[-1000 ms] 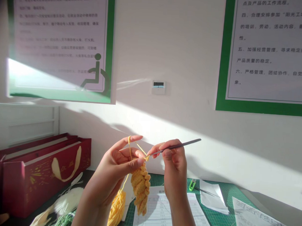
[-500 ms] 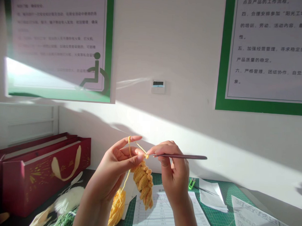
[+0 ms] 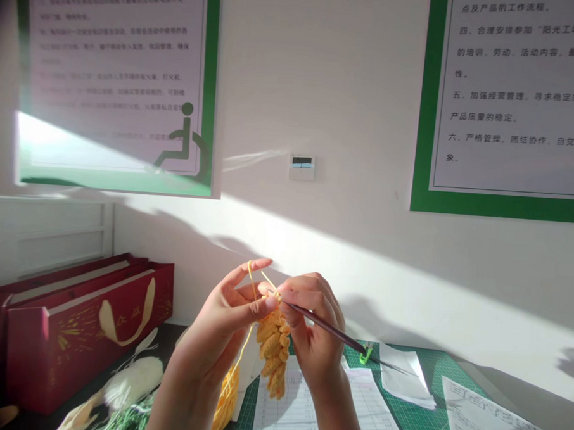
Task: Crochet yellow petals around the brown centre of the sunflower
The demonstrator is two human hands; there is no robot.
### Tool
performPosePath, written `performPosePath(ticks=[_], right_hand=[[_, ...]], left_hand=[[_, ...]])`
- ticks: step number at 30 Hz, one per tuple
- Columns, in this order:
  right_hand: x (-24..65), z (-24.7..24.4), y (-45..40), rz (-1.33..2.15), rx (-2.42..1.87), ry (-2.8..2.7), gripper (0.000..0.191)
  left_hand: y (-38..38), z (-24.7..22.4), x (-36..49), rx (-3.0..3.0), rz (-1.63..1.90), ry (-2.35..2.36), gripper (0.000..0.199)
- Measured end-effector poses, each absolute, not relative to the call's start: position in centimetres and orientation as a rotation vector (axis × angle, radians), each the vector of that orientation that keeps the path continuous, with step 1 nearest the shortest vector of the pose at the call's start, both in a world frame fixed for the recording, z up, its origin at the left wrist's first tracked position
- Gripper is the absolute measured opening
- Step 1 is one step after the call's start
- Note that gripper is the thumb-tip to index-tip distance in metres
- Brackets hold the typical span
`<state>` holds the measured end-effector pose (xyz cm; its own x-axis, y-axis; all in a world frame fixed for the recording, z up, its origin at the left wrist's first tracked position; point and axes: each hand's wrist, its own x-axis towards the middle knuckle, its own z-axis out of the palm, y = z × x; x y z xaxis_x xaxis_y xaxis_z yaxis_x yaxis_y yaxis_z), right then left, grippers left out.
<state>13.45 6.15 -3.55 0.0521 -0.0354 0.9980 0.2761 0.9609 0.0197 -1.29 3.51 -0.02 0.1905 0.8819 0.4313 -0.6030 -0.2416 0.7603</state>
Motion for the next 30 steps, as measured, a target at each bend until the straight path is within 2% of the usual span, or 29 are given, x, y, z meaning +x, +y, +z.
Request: performPosePath(ticks=[8,11,14,19,26,30], right_hand=[[13.2,-4.2,6.4,-0.418,-0.280,-1.473,0.044],[12.9,-4.2,6.2,-0.359,-0.332,-1.436,0.032],[12.7,-4.1,5.9,-0.234,-0.335,-1.378,0.018],[13.0,-3.4,5.2,0.048,-0.353,-1.217,0.013],[12.4,-2.4,5.8,0.619,-0.375,-1.210,0.032],[11.7,-2.5,6.0,0.775,-0.369,-1.176,0.034]], left_hand=[[3.0,-0.1,-0.3,1.130,1.540,0.369,0.079],[2.9,-0.2,-0.1,1.236,1.657,0.440,0.089],[2.9,-0.2,-0.1,1.274,1.672,0.476,0.085],[3.0,0.2,-0.6,1.255,1.609,0.449,0.076],[3.3,0.1,-0.6,1.232,1.561,0.359,0.060],[3.7,-0.1,-0.5,1.223,1.560,0.343,0.061]])
